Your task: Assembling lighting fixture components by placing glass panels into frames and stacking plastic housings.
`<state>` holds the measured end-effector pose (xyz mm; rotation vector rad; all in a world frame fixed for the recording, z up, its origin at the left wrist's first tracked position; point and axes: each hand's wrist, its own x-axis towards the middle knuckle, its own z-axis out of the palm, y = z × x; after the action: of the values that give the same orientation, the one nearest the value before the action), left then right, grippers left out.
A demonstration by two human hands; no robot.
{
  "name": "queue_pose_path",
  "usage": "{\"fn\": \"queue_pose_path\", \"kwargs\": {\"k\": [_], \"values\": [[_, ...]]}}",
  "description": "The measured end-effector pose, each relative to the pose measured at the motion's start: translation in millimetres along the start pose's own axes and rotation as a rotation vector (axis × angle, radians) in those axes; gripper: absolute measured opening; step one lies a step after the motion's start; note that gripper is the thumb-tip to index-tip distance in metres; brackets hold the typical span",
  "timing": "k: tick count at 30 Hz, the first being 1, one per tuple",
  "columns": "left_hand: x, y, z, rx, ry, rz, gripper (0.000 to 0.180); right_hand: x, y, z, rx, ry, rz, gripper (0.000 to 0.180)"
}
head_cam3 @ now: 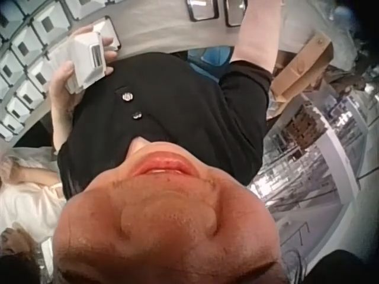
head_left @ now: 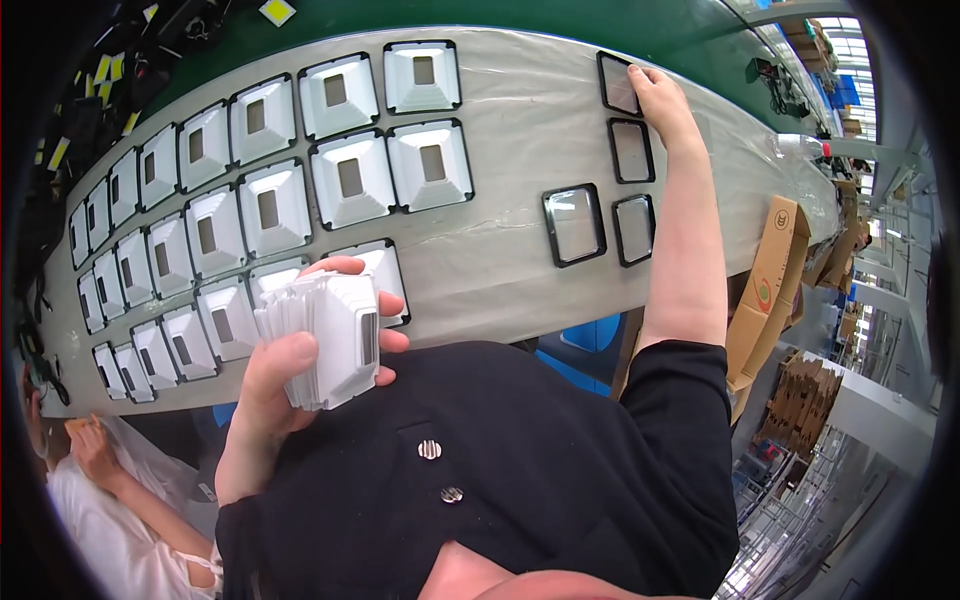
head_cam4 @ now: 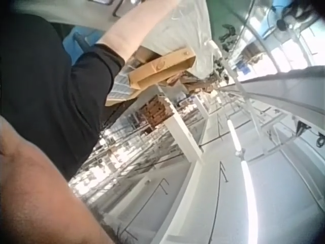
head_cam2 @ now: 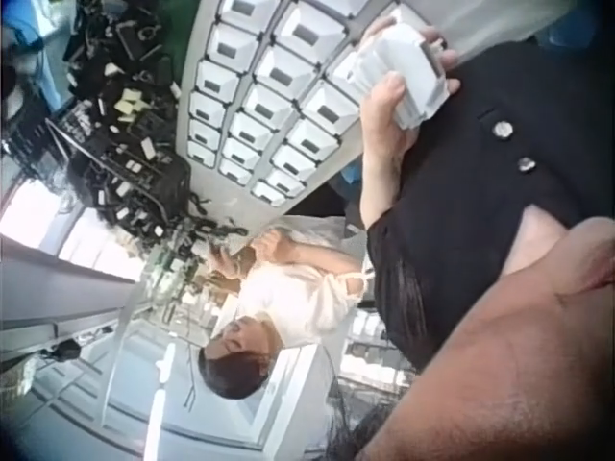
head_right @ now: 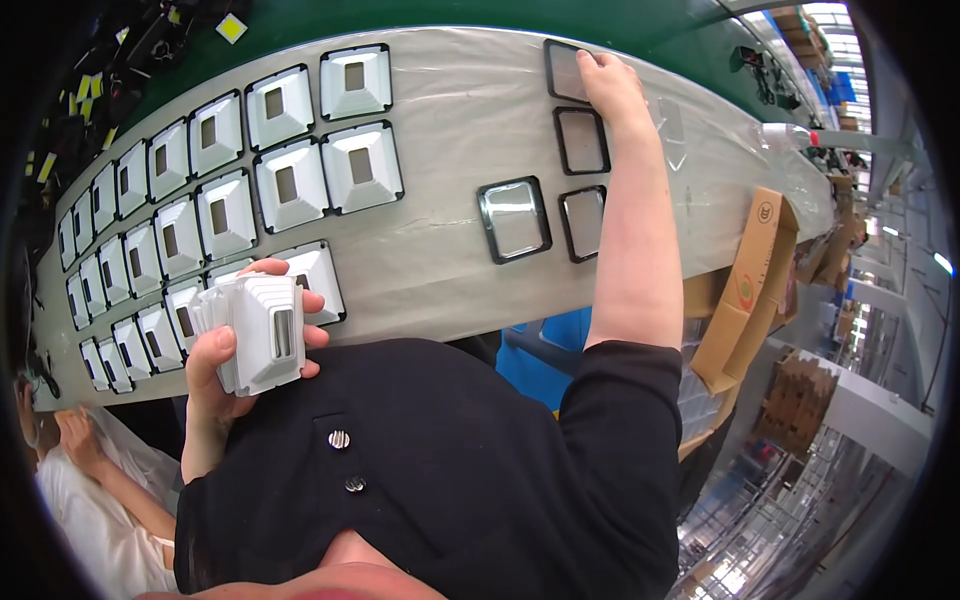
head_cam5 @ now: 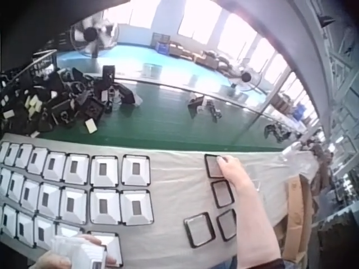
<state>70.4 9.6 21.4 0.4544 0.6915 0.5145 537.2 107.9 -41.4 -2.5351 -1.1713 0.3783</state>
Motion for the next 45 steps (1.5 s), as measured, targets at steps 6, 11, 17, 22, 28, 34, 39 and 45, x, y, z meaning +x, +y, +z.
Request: {"fn": "queue_pose_path", "kwargs": {"k": [6, 11, 17, 22, 28, 34, 39, 45], "values": [[-1, 1, -2, -0.011, -0.017, -0.004, 0.081, -26, -37, 13, -0.034, -0.052, -0.132, 0.051], [-6, 1, -6, 0.002, -0.016, 0.008, 0.081, -64, -83, 28, -0.002, -0.091, -0.219, 0.047], [-9, -2, -8, -0.023, -0.043, 0.039, 0.079, -74, -101, 40, 0.006, -0.141, -0.412, 0.049], [-13, -5, -11, -0.002, -0.083, 0.054, 0.083, -161, -134, 7, 0.295, 0.067, -0.768, 0.031], [-18, -9, -8, -0.059, -0.087, 0.065, 0.065, -262, -158, -3, 0.454, -0.236, -1.356, 0.051], [-19, -7, -7, -0.099, -0.085, 0.047, 0.051, -270, -150, -7, 0.257, -0.200, -1.415, 0.053], [-9, -8, -15, -0.006, -0.101, -0.006, 0.066, -258, -140, -18, 0.268, -0.088, -1.471, 0.037], [-9, -6, -3, -0.045, -0.023, 0.013, 0.081, -230, -112, -49, 0.675, -0.376, -1.082, 0.016]]}}
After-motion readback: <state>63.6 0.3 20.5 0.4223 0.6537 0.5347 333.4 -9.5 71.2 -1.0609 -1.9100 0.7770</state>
